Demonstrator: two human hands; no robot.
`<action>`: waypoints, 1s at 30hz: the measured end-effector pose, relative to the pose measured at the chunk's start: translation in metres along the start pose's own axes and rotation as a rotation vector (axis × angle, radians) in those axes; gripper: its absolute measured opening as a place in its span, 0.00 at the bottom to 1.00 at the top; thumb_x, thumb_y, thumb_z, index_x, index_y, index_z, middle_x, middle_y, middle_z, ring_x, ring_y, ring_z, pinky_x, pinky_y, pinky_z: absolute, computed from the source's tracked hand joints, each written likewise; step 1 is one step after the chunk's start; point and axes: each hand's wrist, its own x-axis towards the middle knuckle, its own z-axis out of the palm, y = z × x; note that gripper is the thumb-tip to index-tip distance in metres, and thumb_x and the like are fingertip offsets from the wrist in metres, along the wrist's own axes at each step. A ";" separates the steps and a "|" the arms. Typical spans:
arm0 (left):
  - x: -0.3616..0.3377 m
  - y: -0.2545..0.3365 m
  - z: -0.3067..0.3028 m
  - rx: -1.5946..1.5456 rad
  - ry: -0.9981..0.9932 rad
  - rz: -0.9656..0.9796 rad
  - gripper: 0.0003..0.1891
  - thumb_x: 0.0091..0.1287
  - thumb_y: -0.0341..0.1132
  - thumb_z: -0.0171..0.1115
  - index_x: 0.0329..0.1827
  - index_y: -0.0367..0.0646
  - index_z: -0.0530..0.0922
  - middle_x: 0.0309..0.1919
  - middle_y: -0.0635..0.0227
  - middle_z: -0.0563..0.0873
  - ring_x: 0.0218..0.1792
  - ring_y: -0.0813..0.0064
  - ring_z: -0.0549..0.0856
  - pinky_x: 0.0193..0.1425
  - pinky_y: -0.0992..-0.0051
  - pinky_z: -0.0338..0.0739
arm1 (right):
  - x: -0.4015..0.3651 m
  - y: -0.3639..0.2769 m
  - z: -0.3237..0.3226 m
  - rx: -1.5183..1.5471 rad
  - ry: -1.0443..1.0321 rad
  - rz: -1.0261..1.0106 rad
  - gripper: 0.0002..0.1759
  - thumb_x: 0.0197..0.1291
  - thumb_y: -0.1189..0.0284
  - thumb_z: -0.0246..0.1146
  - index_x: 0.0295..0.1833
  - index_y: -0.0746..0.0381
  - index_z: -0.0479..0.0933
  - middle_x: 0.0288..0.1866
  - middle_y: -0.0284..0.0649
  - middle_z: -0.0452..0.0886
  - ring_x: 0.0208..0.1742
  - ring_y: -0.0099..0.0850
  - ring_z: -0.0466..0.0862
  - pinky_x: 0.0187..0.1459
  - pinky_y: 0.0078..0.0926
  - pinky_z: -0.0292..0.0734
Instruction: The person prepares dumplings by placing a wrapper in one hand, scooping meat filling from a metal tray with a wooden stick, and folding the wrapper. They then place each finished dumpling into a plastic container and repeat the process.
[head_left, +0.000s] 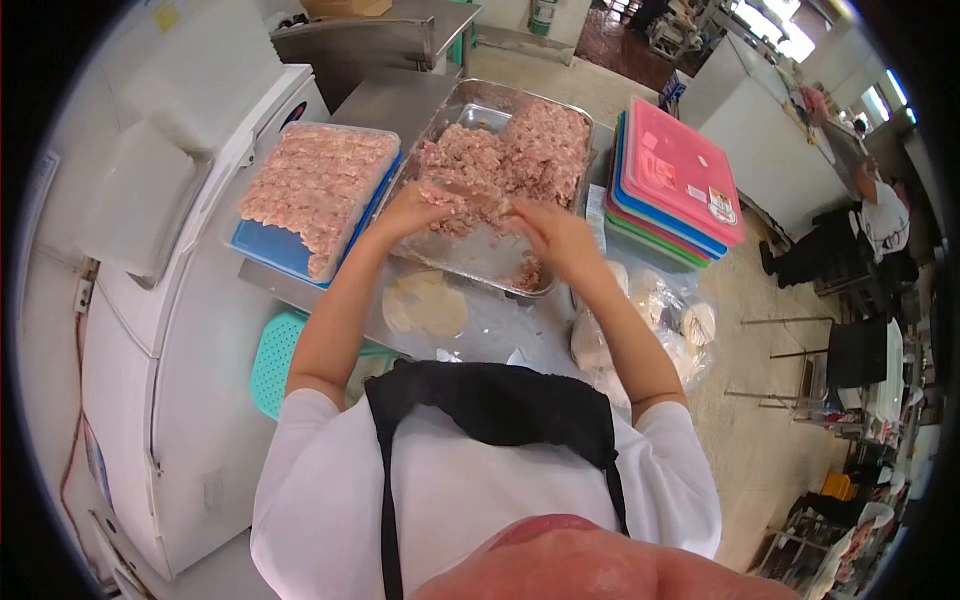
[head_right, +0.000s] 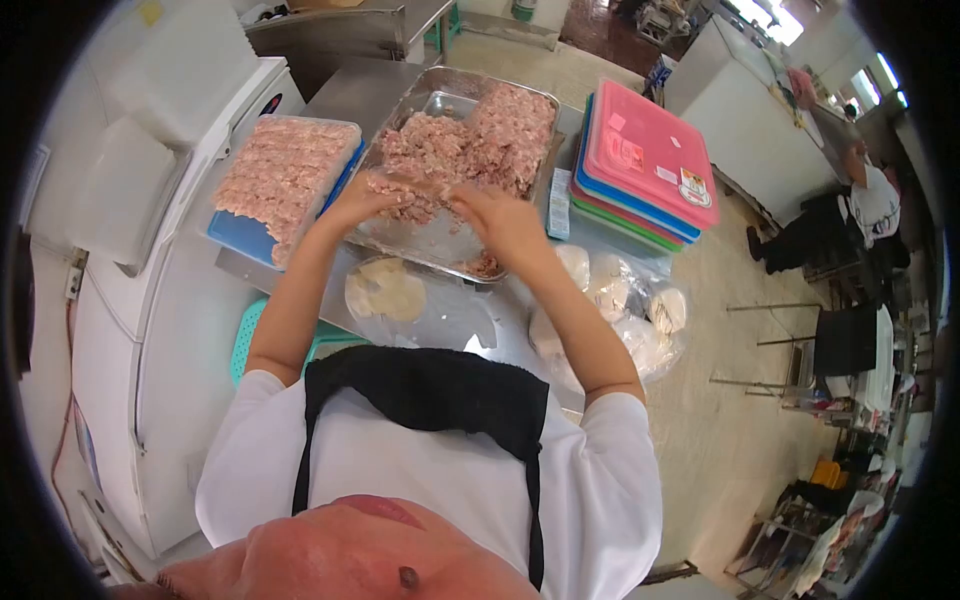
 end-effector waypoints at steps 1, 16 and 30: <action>0.000 -0.003 0.002 -0.007 0.017 0.067 0.20 0.55 0.33 0.69 0.51 0.37 0.80 0.40 0.66 0.86 0.37 0.77 0.82 0.45 0.75 0.77 | -0.002 -0.011 0.006 -0.004 0.008 -0.021 0.15 0.64 0.63 0.60 0.54 0.52 0.79 0.34 0.42 0.82 0.39 0.43 0.84 0.37 0.41 0.78; -0.047 0.072 -0.014 0.201 -0.049 0.468 0.30 0.54 0.35 0.73 0.61 0.41 0.75 0.46 0.66 0.85 0.46 0.72 0.82 0.55 0.71 0.75 | -0.016 -0.023 -0.045 0.608 -0.146 0.173 0.20 0.65 0.61 0.62 0.55 0.64 0.79 0.45 0.46 0.85 0.46 0.35 0.86 0.48 0.27 0.76; -0.052 0.060 -0.041 0.179 -0.145 0.396 0.27 0.52 0.43 0.74 0.51 0.35 0.78 0.43 0.56 0.85 0.46 0.65 0.83 0.52 0.68 0.74 | -0.016 -0.069 -0.017 0.243 0.128 0.009 0.16 0.66 0.60 0.60 0.52 0.59 0.81 0.26 0.42 0.79 0.30 0.33 0.82 0.31 0.31 0.75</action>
